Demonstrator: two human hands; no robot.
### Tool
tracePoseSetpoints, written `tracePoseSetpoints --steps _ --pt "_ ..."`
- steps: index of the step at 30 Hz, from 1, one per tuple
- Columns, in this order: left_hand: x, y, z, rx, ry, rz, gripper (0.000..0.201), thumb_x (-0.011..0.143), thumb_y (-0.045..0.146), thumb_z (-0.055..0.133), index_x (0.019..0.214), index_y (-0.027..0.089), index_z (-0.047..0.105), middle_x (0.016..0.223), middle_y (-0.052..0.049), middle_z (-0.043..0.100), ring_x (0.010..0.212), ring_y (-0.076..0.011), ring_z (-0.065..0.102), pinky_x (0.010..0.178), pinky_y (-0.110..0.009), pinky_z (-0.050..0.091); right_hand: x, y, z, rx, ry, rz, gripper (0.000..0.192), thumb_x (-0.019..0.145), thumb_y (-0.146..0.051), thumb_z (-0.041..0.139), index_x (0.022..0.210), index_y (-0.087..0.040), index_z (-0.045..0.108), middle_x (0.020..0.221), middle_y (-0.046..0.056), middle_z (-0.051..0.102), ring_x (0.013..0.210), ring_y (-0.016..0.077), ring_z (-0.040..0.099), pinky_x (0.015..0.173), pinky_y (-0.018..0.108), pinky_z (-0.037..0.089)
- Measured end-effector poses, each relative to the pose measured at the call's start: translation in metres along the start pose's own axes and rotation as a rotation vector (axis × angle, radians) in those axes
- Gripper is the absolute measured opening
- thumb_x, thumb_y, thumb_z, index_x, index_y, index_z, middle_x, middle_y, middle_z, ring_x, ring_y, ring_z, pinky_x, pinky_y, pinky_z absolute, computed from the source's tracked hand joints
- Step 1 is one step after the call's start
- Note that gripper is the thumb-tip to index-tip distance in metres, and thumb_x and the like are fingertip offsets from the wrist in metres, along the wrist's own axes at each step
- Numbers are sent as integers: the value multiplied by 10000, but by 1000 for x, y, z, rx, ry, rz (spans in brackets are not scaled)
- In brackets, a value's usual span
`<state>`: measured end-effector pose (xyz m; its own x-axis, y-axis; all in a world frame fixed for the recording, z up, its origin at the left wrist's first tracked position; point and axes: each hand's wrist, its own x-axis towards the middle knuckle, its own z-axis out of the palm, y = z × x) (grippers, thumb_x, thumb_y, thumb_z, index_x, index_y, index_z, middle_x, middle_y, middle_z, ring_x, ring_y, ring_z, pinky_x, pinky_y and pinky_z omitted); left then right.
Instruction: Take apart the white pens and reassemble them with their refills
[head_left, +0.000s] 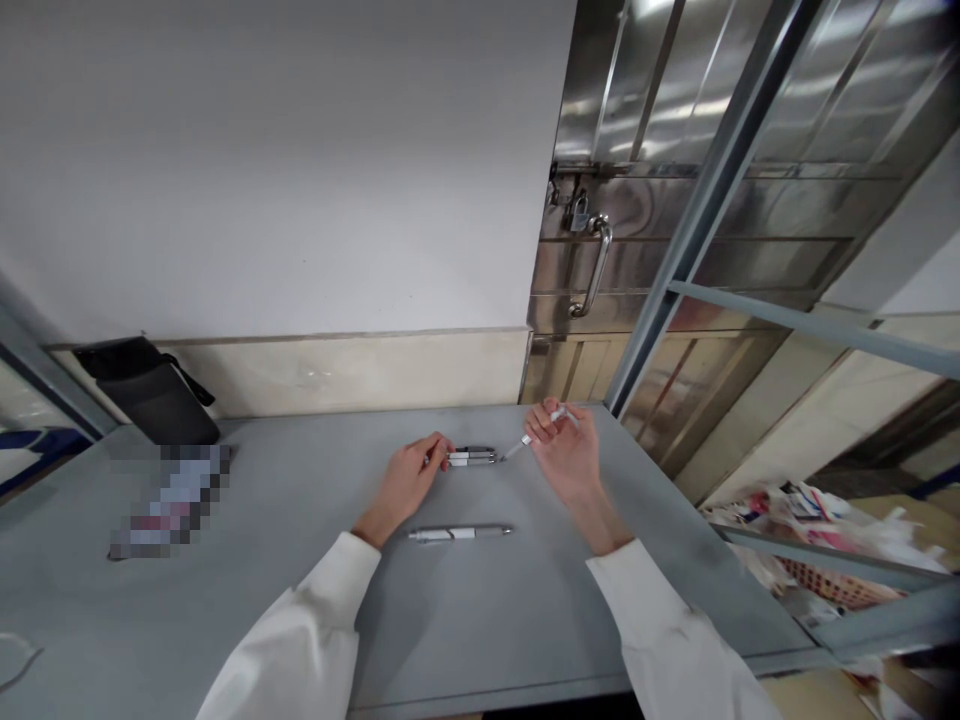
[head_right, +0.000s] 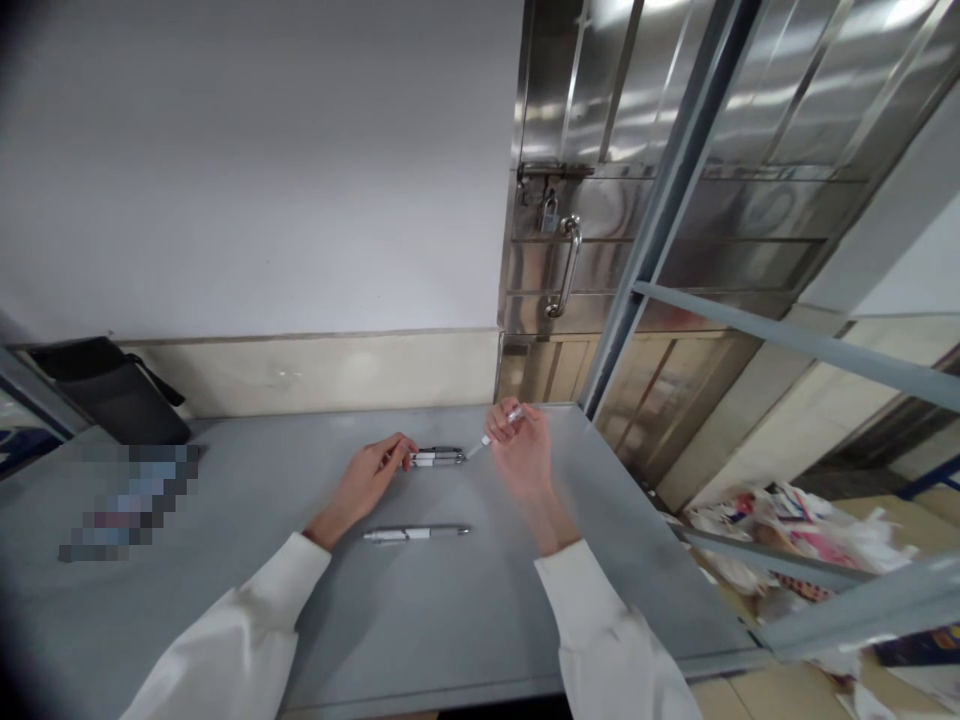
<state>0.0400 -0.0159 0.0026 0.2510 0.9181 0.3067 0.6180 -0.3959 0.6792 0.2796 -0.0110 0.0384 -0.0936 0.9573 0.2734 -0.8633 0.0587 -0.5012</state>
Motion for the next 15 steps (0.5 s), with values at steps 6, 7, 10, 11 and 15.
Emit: tracePoseSetpoints --steps 6,7,10,11,15 --pt "-1 -1 1 -5 -7 -11 410 1001 445 308 888 227 636 738 16 663 618 -147 550 634 -242 372 2 -1 -2 -16 25 -26 223 908 -314 517 708 -216 525 614 -44 265 526 113 331 502 222 394" --pt "-1 -1 1 -5 -6 -11 412 1001 448 307 892 228 637 735 17 661 618 -147 551 636 -242 373 2 -1 -2 -26 24 -25 221 907 -317 520 709 -220 524 611 -44 268 525 116 331 499 225 395" --pt "-1 -1 1 -7 -3 -3 413 1000 447 306 900 228 641 728 17 658 625 -146 555 644 -240 378 2 -1 -1 -42 17 -27 213 904 -324 523 716 -226 524 600 -46 262 520 122 327 495 230 396" --pt "-1 -1 1 -9 -4 -3 410 999 444 306 902 228 641 728 17 658 627 -147 557 645 -239 379 2 -1 -1 -41 18 -28 215 907 -331 522 720 -225 525 599 -47 260 519 121 327 496 230 397" --pt "-1 0 1 -14 -15 -18 411 997 443 300 912 230 641 740 11 662 642 -153 566 651 -240 387 2 -2 0 -38 33 -19 250 920 -374 515 724 -220 524 604 -50 257 522 116 338 503 230 400"
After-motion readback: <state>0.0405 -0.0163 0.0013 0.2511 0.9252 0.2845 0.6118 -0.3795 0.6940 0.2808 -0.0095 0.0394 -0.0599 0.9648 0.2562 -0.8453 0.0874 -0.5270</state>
